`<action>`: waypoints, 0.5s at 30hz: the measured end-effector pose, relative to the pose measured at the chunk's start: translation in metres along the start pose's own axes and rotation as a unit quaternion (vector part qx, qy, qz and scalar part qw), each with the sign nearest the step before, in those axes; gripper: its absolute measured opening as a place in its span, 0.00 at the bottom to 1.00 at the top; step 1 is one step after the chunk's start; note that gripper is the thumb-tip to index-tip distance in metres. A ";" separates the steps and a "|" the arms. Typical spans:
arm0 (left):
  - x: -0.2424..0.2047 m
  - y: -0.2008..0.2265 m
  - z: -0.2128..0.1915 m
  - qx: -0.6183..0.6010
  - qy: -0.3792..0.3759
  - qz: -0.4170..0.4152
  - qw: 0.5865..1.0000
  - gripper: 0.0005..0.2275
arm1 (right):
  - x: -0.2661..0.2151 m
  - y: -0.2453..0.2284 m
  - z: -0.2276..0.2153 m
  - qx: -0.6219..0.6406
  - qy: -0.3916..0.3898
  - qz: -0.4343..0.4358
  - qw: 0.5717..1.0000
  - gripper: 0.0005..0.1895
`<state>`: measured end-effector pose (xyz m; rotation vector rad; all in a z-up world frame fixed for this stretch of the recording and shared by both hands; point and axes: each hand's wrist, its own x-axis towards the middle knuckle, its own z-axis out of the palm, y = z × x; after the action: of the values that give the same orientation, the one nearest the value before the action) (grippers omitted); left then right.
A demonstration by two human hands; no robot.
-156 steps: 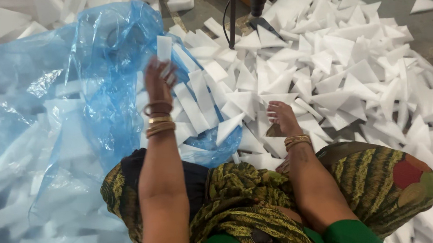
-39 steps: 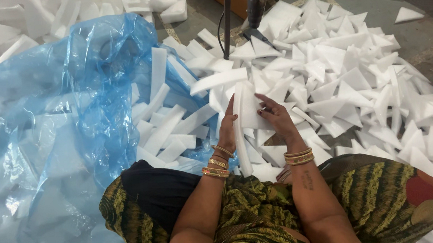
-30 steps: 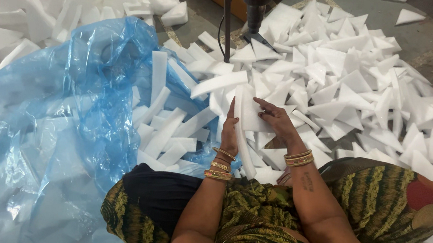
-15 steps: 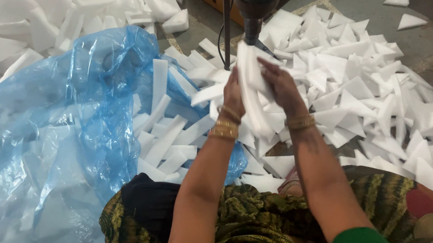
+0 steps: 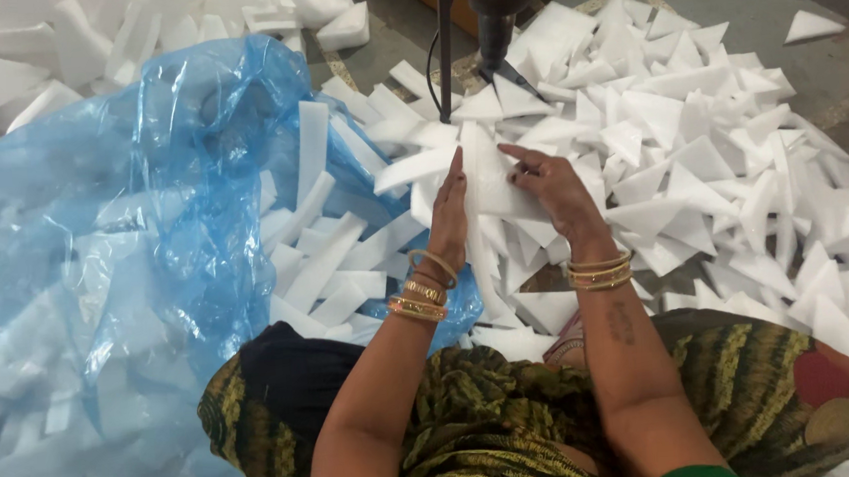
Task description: The person sits on the floor and repeatedly picks up rectangular white foam blocks. They place each block under a vertical cutting tool to slice it into smaller triangular pieces, which accumulate on the floor. The person handles the foam blocks one at a time, positioning them for the cut and then moving them aside.
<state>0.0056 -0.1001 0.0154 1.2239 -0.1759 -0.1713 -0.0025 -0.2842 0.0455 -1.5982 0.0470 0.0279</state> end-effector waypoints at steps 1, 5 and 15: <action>-0.008 -0.002 -0.003 0.021 0.006 0.003 1.000 0.23 | -0.005 0.004 0.005 0.007 -0.003 0.004 1.000 0.26; -0.033 -0.007 -0.015 0.082 0.030 0.002 0.996 0.23 | -0.024 0.009 0.022 -0.013 -0.011 0.011 1.000 0.26; -0.058 -0.026 -0.033 0.157 0.045 0.012 0.986 0.23 | -0.039 0.025 0.039 -0.018 -0.019 0.026 0.999 0.27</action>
<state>-0.0443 -0.0658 -0.0222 1.5399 -0.1425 -0.0675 -0.0419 -0.2452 0.0210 -1.6328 0.0593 0.1003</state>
